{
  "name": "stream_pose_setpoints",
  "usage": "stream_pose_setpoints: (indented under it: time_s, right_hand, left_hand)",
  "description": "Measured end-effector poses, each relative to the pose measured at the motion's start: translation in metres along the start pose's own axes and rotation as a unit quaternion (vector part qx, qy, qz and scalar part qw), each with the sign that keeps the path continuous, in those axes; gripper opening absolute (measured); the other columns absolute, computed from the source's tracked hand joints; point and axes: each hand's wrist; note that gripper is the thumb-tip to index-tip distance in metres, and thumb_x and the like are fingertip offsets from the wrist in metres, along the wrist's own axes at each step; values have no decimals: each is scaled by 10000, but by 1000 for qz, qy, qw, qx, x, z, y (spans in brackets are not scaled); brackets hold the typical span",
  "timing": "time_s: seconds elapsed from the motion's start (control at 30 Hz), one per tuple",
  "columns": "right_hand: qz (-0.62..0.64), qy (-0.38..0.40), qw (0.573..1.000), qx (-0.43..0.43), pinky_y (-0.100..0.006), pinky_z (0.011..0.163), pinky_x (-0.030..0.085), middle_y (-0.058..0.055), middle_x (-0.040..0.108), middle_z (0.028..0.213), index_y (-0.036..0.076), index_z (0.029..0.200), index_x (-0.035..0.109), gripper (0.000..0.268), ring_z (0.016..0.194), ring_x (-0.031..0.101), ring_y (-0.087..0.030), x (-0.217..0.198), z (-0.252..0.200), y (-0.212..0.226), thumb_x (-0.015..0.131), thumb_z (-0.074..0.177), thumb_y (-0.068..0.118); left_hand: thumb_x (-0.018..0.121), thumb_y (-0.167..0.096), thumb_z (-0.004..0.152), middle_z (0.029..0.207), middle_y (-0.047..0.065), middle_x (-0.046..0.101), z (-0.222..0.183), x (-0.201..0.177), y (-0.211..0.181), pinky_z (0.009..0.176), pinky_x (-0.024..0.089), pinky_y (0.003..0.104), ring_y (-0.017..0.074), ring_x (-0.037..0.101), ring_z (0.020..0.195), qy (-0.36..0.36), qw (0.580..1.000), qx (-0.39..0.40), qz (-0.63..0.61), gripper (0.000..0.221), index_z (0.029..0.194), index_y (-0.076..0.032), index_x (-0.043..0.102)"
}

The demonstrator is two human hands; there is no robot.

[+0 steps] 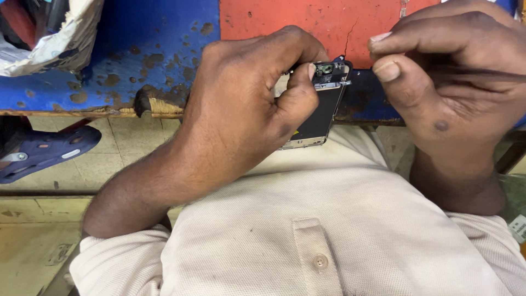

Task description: The person disassembles a smartphone by removing the back cover and detaching internal components. They use tweezers to carefully lift and reposition small parts and connectors inside the device.

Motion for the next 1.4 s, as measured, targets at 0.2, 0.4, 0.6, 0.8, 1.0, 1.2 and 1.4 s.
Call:
stream_pose_setpoints:
  time_s: [0.2, 0.4, 0.6, 0.8, 1.0, 1.2, 1.4]
  right_hand:
    - [-37, 30, 999, -8, -192, 706, 497, -156, 724, 1063, -88, 1155, 722, 94, 814, 638, -122, 1, 12, 18, 721, 1096, -15]
    - [67, 51, 986, 143, -161, 592, 443, -86, 706, 949, -51, 1070, 690, 146, 678, 584, -38, 4, 36, 38, 795, 1005, 28]
    - [104, 111, 964, 219, -170, 602, 490, -112, 717, 908, -30, 1016, 692, 161, 690, 613, -37, 2, 58, 40, 797, 907, 26]
    - [116, 148, 966, 178, -170, 575, 508, -137, 748, 983, -7, 836, 573, 243, 697, 638, -35, 3, 62, 26, 789, 935, 42]
    - [69, 148, 971, 177, -177, 565, 487, -122, 720, 897, -25, 968, 658, 122, 666, 616, -43, 5, 61, 34, 772, 939, 6]
    - [36, 157, 974, 162, -186, 547, 468, -78, 684, 800, -37, 992, 689, 127, 632, 601, -55, 7, 68, 42, 775, 922, 26]
    - [-31, 170, 976, 130, -189, 504, 430, -68, 665, 776, -50, 984, 687, 134, 607, 573, -58, 13, 70, 51, 773, 937, 42]
  left_hand:
    - [666, -21, 1035, 858, 111, 718, -3, 4, 0, 643, 572, 299, 178, 744, 733, -19, 999, 49, 9, 38, 1072, -16, 660]
    - [646, -13, 956, 770, 122, 715, 1, 2, -4, 562, 561, 311, 179, 740, 637, 8, 1000, -6, -13, 81, 1028, -2, 681]
    - [619, 51, 1037, 1081, 98, 704, -4, 5, 9, 786, 653, 292, 186, 811, 1011, -1, 997, 27, -66, 241, 1239, -4, 500]
    - [601, 83, 1025, 1204, 110, 631, -4, 5, 10, 763, 664, 287, 210, 801, 1036, 4, 997, 26, -78, 314, 1272, 3, 425]
    - [520, 96, 1041, 1198, 104, 649, -6, 0, 11, 722, 640, 277, 155, 813, 931, 23, 993, 3, -117, 264, 1270, 8, 424]
    - [579, 81, 1064, 1339, 108, 592, -22, 3, 25, 965, 629, 266, 163, 786, 1161, 14, 990, 72, -122, 401, 1387, -20, 365]
    - [703, 63, 1065, 1384, 105, 579, -27, 16, 30, 966, 621, 271, 177, 770, 1177, -12, 992, 83, -96, 523, 1412, -48, 328]
Point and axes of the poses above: each hand's wrist, its own z-axis towards the middle knuckle, its own x-axis out of the palm, y = z × x
